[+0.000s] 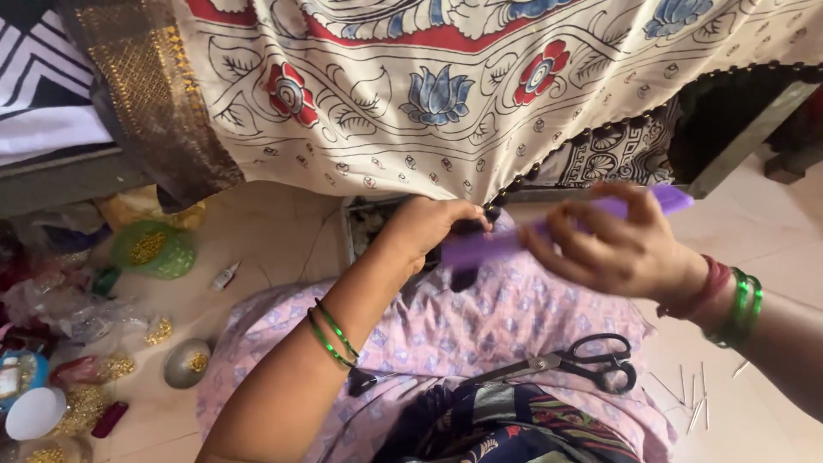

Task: Applying decorative beads or tassels to the border of a traditional saree.

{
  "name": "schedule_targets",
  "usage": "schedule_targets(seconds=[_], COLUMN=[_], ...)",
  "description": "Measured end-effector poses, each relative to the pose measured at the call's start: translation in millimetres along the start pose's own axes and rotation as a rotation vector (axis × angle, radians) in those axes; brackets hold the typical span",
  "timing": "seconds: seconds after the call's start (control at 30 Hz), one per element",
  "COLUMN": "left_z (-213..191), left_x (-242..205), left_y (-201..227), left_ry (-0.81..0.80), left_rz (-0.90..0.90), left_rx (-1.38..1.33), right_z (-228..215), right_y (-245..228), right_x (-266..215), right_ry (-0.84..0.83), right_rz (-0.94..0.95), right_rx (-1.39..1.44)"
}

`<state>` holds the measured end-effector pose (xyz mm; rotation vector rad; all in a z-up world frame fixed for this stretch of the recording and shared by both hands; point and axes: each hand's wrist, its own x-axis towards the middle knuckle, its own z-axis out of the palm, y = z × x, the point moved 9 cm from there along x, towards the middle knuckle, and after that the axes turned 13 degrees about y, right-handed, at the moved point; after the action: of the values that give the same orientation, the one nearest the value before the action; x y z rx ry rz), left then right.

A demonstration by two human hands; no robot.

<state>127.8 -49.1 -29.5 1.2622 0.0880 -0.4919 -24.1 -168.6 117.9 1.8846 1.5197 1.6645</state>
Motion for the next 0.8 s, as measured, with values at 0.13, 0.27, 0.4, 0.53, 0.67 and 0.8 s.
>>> schedule_targets(seconds=[0.13, 0.27, 0.4, 0.53, 0.67, 0.8], left_z=[-17.1, -3.7, 3.9, -2.1, -2.4, -2.9], left_x=[-18.5, -0.7, -6.1, 4.5, -8.1, -10.8], left_y=[13.7, 6.2, 5.1, -1.3, 10.7, 8.0], left_ry=[0.311, 0.052, -0.007, 0.003, 0.059, 0.024], left_rz=[-0.015, 0.112, 0.051, 0.106, 0.104, 0.047], left_rx=[0.406, 0.111, 0.053, 0.115, 0.146, 0.118], right_z=[15.1, 21.2, -2.9, 3.8, 19.1, 13.4], right_y=[8.4, -5.2, -10.1, 8.3, -0.3, -10.3], right_x=[-3.6, -18.7, -5.3, -14.3, -23.2, -28.8], right_ry=[-0.187, -0.223, -0.056, 0.019, -0.131, -0.095], right_rz=[0.123, 0.095, -0.074, 0.018, 0.064, 0.079], right_rx=[0.082, 0.157, 0.208, 0.039, 0.164, 0.201])
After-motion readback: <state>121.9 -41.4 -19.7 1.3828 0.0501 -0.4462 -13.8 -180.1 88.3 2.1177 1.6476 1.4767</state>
